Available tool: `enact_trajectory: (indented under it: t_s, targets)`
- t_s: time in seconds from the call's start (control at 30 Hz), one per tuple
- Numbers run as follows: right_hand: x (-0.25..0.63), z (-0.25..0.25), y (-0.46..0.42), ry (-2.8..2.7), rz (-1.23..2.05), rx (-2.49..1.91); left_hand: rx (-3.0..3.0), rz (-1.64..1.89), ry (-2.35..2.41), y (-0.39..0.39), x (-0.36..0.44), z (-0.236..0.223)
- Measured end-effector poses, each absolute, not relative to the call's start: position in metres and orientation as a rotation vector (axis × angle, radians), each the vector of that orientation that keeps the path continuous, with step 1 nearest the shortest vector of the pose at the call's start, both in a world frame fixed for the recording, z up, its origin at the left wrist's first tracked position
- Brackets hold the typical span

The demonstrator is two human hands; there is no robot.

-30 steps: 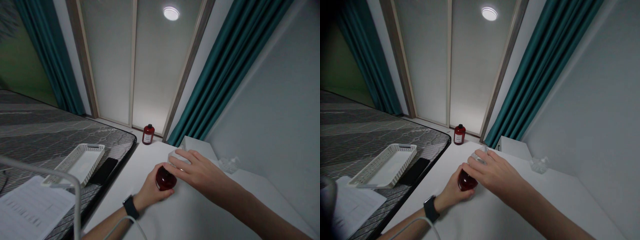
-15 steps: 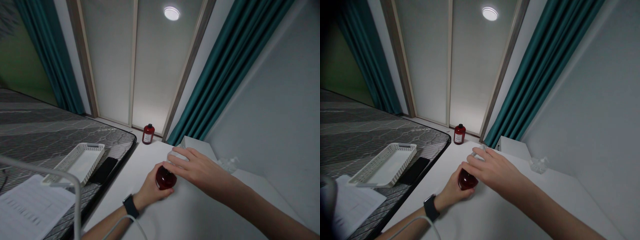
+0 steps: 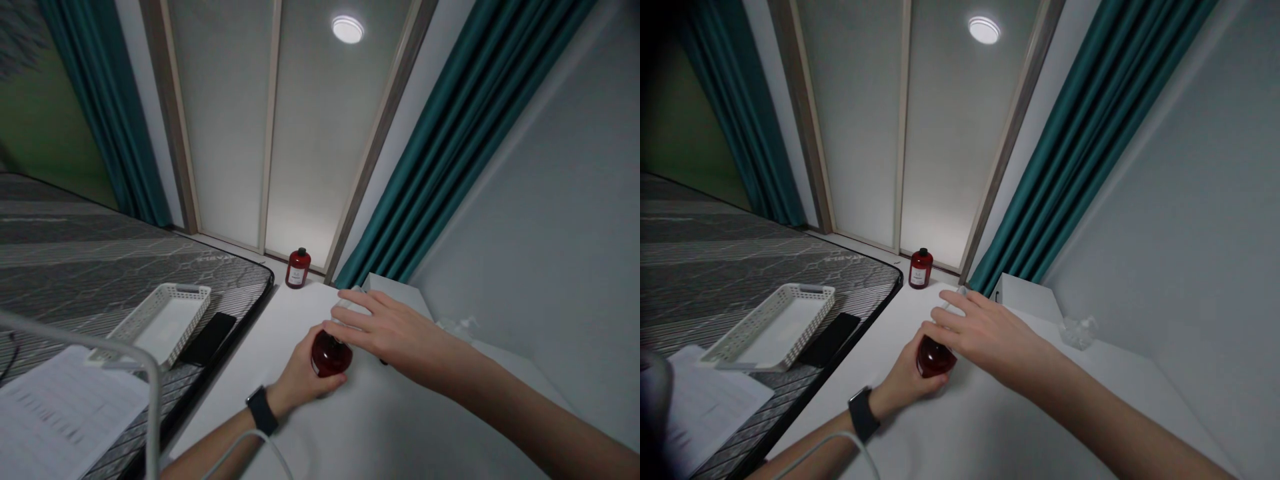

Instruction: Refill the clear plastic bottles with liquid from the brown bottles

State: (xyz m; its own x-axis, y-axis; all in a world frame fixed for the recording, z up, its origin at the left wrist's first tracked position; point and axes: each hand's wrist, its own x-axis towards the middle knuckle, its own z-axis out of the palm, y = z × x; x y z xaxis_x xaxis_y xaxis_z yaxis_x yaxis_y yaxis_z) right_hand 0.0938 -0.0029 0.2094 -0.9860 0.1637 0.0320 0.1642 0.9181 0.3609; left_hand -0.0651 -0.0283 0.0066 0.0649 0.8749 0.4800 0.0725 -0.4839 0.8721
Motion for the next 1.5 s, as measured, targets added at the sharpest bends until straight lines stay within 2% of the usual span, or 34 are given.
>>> enact_trajectory:
  t_s: [0.47,0.77,0.9,1.1,1.27,1.5]
  targets:
    - [0.108,0.199,-0.004,-3.043,-0.428,-0.395,1.724,1.435,0.952,-0.03,-0.068,0.002]
    - [0.157,0.177,-0.007,-2.939,0.152,-0.804,1.726,1.317,0.906,-0.036,-0.055,0.003]
    - [0.189,0.141,-0.013,-2.594,0.47,-0.958,1.705,1.262,0.954,-0.034,-0.046,0.009]
    - [0.215,0.046,-0.023,-1.86,0.981,-1.058,1.72,1.203,0.993,-0.02,-0.029,0.014]
    - [0.223,-0.013,-0.027,-1.696,0.938,-1.128,1.727,1.23,1.012,-0.006,-0.018,0.012]
    - [0.223,-0.027,-0.033,-1.554,1.088,-1.095,1.759,1.24,1.086,0.003,-0.025,0.01]
